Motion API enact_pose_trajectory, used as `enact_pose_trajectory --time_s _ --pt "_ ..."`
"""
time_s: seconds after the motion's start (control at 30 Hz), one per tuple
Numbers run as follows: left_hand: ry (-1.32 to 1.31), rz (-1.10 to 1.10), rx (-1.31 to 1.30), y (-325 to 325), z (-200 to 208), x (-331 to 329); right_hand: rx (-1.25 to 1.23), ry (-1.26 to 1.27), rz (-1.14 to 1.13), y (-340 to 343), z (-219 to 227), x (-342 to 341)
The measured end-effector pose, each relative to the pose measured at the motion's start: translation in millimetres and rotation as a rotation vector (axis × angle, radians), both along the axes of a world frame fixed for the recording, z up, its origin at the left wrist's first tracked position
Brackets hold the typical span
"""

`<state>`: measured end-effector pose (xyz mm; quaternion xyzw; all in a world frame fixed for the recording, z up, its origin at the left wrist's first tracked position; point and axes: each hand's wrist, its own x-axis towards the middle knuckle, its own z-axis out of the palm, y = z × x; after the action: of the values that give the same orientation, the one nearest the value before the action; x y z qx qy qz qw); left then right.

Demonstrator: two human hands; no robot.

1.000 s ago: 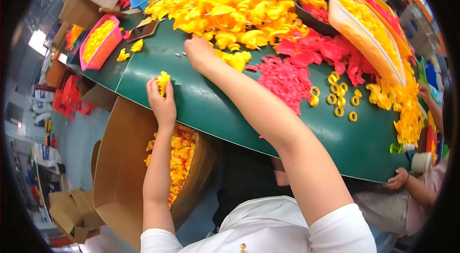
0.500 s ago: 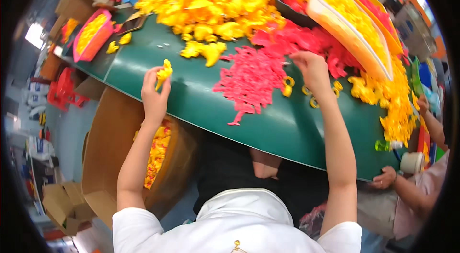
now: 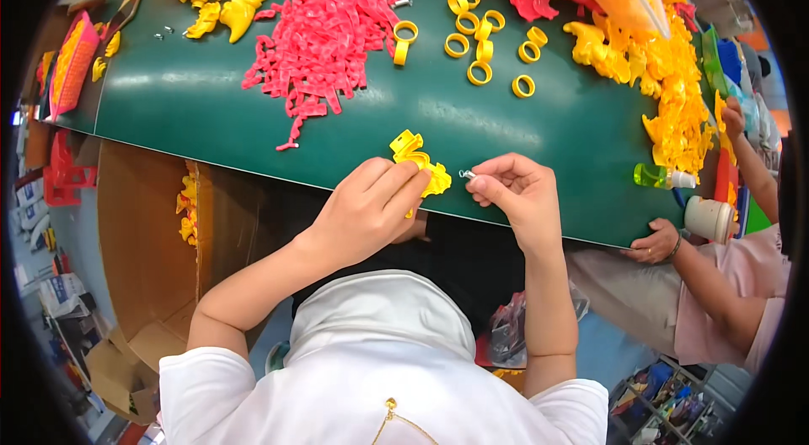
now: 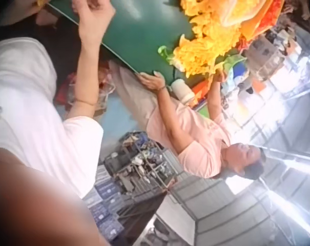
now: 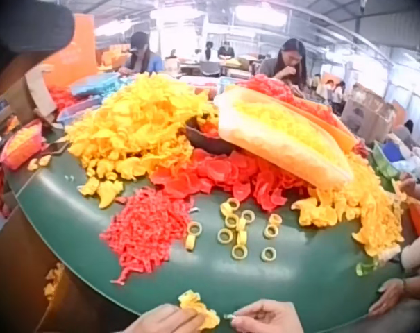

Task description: Assembling small yellow toy figures with pink and red components at a factory workbench.

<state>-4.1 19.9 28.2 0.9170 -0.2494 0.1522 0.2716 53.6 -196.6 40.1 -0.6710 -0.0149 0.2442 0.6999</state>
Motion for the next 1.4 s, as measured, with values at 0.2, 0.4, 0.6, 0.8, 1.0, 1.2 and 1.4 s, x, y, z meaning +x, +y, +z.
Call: enact_pose_trajectory --time_s 0.2,0.4,0.6,0.8,1.0,1.2,1.4 --pt "-0.001 -0.097 0.046 -3 1 0 0.006 0.026 -0.073 7 0 -27" --pt "-0.019 -0.130 0.048 0 -5 0 -0.069 -0.071 -0.153 10 2 -37" --pt "-0.093 -0.144 -0.001 1 -11 5 -0.029 -0.103 -0.145 12 -3 -38" --pt "-0.205 -0.153 0.026 5 -22 6 -0.321 -0.296 -0.087 22 2 -41" --pt "-0.299 -0.156 -0.003 -4 -25 8 -0.317 0.030 0.025 11 16 -13" --pt "-0.325 -0.137 -0.063 -9 -25 15 -0.672 -0.319 0.423 14 34 19" --pt "-0.313 -0.034 -0.092 -14 -26 9 -0.655 -0.258 0.180 19 29 -2"
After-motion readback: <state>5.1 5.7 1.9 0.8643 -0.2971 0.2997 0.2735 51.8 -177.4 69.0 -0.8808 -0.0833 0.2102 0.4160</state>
